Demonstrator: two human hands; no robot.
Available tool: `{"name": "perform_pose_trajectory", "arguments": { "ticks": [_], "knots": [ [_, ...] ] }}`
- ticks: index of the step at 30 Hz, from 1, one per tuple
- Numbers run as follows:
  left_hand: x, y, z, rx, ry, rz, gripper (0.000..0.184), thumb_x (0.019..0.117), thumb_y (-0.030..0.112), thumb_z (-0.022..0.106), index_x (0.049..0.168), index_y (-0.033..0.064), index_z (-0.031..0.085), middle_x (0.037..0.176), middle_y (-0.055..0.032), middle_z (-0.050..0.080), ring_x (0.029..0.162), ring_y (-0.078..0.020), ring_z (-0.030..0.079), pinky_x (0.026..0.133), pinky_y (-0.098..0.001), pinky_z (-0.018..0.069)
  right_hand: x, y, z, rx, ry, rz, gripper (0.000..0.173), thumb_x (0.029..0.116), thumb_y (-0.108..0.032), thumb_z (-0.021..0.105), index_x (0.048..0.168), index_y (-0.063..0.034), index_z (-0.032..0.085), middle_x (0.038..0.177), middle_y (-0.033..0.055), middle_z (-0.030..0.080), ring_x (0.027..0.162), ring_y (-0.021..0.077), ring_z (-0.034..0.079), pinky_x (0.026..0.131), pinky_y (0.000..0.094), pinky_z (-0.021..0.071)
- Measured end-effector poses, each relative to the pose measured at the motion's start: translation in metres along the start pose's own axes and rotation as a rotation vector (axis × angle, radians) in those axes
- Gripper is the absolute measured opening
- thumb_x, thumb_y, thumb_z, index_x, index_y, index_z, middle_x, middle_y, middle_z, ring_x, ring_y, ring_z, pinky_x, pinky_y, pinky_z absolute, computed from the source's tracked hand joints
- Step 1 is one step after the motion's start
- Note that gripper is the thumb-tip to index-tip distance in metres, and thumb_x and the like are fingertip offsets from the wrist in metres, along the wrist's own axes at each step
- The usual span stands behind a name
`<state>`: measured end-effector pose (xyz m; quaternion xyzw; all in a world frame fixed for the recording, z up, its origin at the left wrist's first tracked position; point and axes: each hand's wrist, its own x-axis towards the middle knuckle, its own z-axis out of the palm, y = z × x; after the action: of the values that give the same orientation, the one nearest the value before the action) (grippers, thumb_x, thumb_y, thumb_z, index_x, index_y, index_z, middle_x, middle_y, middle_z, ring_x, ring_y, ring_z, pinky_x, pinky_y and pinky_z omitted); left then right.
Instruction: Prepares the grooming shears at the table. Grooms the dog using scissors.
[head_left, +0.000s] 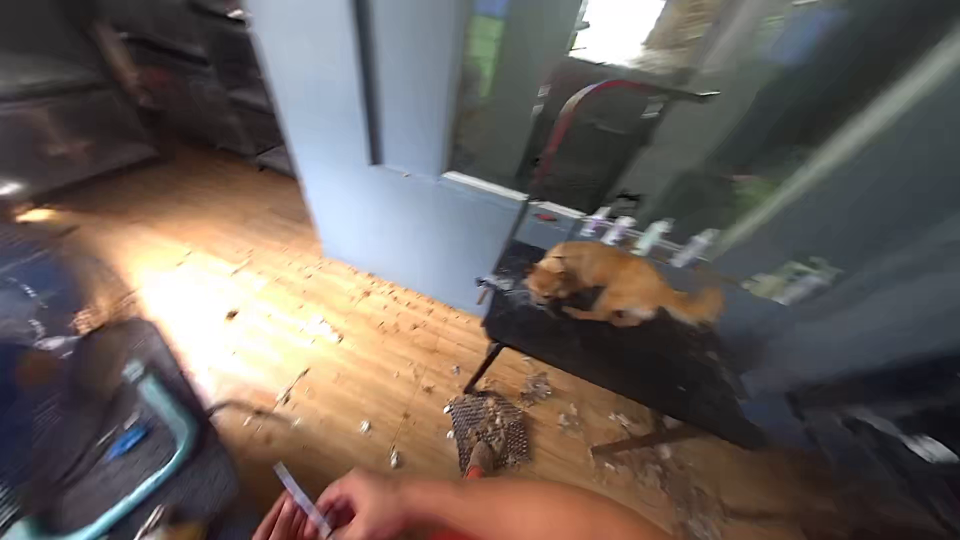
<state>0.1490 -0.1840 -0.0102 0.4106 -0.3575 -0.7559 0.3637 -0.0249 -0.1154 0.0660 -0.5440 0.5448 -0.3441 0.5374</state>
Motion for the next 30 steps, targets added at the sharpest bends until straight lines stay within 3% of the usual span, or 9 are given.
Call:
{"name": "perform_pose_trajectory", "arguments": {
  "ticks": [1, 3, 6, 8, 11, 15, 24, 27, 30],
  "knots": [
    [0.000, 0.010, 0.001, -0.050, 0.061, -0.003, 0.029, 0.1053, 0.015, 0.053, 0.129, -0.0006, 0.060, 0.096, -0.0028, 0.074, 0.083, -0.0130, 0.072, 0.080, -0.0342, 0.0621, -0.003, -0.001, 0.001, 0.167, -0.082, -0.004, 0.028, 0.0957, -0.013, 0.070, 0.118, 0.0037, 0.068, 0.099, 0.0149, 0.074, 0.083, 0.0218, 0.073, 0.080, 0.0418, 0.0628],
    [0.001, 0.027, 0.000, -0.160, 0.194, 0.018, 0.024, 0.1039, 0.009, 0.053, 0.122, -0.0032, 0.063, 0.092, -0.0061, 0.073, 0.080, -0.0143, 0.071, 0.079, -0.0338, 0.0615, -0.008, 0.002, 0.004, 0.455, -0.219, 0.022, 0.027, 0.0977, -0.015, 0.063, 0.119, 0.0012, 0.065, 0.096, 0.0105, 0.072, 0.078, 0.0192, 0.071, 0.075, 0.0403, 0.0629],
    [0.004, 0.038, -0.016, -0.295, 0.221, 0.035, 0.017, 0.1033, 0.006, 0.053, 0.109, -0.0016, 0.066, 0.083, -0.0065, 0.068, 0.074, -0.0136, 0.066, 0.074, -0.0316, 0.0594, -0.004, 0.007, 0.011, 0.672, -0.299, 0.054, 0.028, 0.0983, -0.032, 0.065, 0.115, -0.0097, 0.066, 0.086, -0.0012, 0.068, 0.073, 0.0112, 0.066, 0.069, 0.0323, 0.0592],
    [0.001, 0.038, -0.022, -0.350, 0.217, 0.030, 0.017, 0.1039, 0.007, 0.052, 0.107, -0.0006, 0.068, 0.084, -0.0067, 0.067, 0.074, -0.0136, 0.065, 0.074, -0.0313, 0.0591, -0.003, 0.009, 0.016, 0.768, -0.329, 0.071, 0.036, 0.0972, -0.044, 0.067, 0.113, -0.0117, 0.067, 0.082, -0.0025, 0.066, 0.070, 0.0097, 0.064, 0.068, 0.0298, 0.0572],
    [-0.003, 0.039, -0.022, -0.411, 0.224, 0.037, 0.018, 0.1037, 0.007, 0.053, 0.106, -0.0008, 0.069, 0.086, -0.0081, 0.068, 0.074, -0.0139, 0.066, 0.073, -0.0317, 0.0594, 0.001, 0.008, 0.024, 0.838, -0.350, 0.149, 0.055, 0.0940, -0.066, 0.060, 0.108, -0.0129, 0.067, 0.081, -0.0014, 0.065, 0.068, 0.0101, 0.064, 0.066, 0.0291, 0.0569],
    [-0.008, 0.041, -0.022, -0.458, 0.183, 0.054, 0.017, 0.1026, 0.007, 0.057, 0.107, -0.0008, 0.071, 0.088, -0.0094, 0.069, 0.077, -0.0149, 0.067, 0.077, -0.0329, 0.0593, 0.008, 0.007, 0.027, 0.839, -0.380, 0.166, 0.046, 0.0968, -0.056, 0.063, 0.107, -0.0110, 0.067, 0.082, -0.0004, 0.066, 0.070, 0.0109, 0.065, 0.068, 0.0297, 0.0585],
    [-0.011, 0.038, -0.033, -0.473, 0.133, 0.042, 0.017, 0.1016, 0.006, 0.057, 0.104, -0.0019, 0.072, 0.090, -0.0123, 0.070, 0.079, -0.0170, 0.069, 0.080, -0.0346, 0.0602, 0.022, 0.007, 0.028, 0.846, -0.410, 0.179, 0.046, 0.0991, -0.053, 0.061, 0.111, -0.0093, 0.068, 0.083, 0.0004, 0.066, 0.072, 0.0113, 0.065, 0.071, 0.0295, 0.0583],
    [-0.011, 0.035, -0.037, -0.508, 0.179, 0.001, 0.019, 0.1020, 0.003, 0.055, 0.106, -0.0047, 0.071, 0.090, -0.0144, 0.069, 0.077, -0.0179, 0.068, 0.078, -0.0345, 0.0597, 0.027, 0.005, 0.031, 0.786, -0.417, 0.197, 0.040, 0.1026, -0.042, 0.058, 0.116, -0.0063, 0.067, 0.086, 0.0018, 0.067, 0.075, 0.0119, 0.066, 0.073, 0.0303, 0.0579],
    [-0.014, 0.027, -0.046, -0.580, 0.238, -0.090, 0.021, 0.1042, 0.006, 0.052, 0.111, -0.0047, 0.068, 0.089, -0.0147, 0.069, 0.076, -0.0204, 0.069, 0.077, -0.0366, 0.0610, 0.032, 0.009, 0.040, 0.658, -0.476, 0.211, 0.037, 0.1053, -0.026, 0.055, 0.127, 0.0027, 0.061, 0.103, 0.0126, 0.074, 0.084, 0.0199, 0.073, 0.078, 0.0376, 0.0615]
  ]
}}
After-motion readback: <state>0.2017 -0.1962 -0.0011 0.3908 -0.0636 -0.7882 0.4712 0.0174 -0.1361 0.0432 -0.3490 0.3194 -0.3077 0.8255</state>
